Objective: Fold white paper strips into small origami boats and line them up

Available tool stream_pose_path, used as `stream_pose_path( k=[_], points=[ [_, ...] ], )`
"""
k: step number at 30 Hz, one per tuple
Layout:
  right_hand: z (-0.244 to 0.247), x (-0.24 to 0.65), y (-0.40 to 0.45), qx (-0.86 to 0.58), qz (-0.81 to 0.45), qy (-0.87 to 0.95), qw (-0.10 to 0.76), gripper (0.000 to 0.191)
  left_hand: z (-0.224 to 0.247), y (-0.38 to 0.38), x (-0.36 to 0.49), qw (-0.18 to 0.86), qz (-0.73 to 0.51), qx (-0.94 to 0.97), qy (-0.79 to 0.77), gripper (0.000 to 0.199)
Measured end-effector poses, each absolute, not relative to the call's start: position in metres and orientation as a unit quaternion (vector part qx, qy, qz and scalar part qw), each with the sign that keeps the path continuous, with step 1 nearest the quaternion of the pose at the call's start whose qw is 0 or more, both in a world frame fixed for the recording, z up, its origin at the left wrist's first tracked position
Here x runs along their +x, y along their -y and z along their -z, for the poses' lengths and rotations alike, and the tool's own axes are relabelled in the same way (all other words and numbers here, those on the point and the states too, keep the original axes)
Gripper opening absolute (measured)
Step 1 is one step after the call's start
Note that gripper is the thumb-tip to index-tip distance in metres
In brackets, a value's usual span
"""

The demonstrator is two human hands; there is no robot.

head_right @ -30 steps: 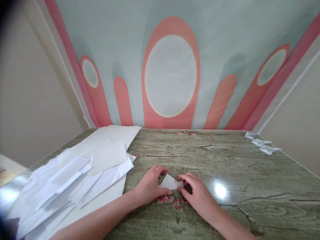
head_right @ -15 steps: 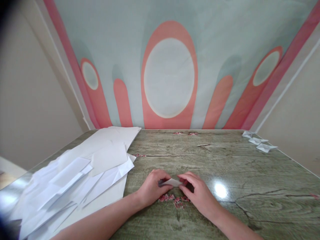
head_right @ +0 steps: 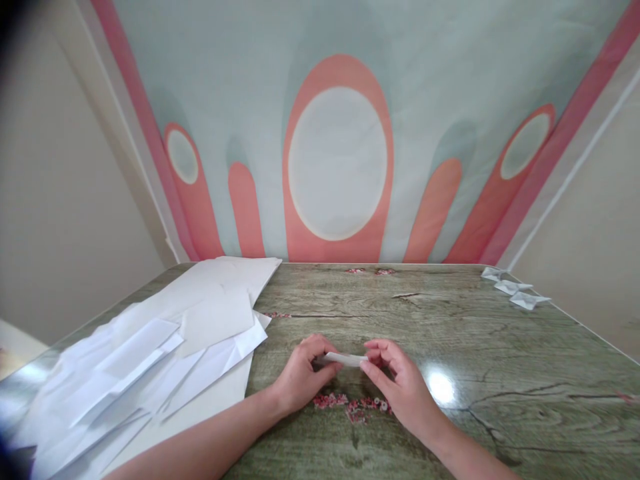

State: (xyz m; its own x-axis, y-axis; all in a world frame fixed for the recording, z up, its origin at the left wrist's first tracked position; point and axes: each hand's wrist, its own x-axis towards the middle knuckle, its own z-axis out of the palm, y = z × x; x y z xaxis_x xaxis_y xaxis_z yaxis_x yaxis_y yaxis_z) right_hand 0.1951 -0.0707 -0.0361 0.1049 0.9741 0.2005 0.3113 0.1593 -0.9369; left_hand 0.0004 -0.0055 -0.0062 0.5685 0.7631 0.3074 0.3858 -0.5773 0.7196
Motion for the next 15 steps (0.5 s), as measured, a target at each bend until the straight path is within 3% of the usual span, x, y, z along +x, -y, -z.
stream_pose_path(
  k=[5,11,15],
  points=[
    [0.035,0.19,0.075,-0.558,-0.306,0.605,0.48,0.027,0.003,0.012,0.001,0.292,-0.301,0.849,-0.323,0.007],
    [0.024,0.189,0.081,-0.534,-0.074,0.678,0.499,0.006,0.002,0.012,0.003,0.289,-0.323,0.831,-0.349,0.003],
    [0.021,0.19,0.083,-0.508,-0.007,0.71,0.487,0.018,0.002,0.012,0.003,0.301,-0.333,0.825,-0.344,0.004]
  ],
)
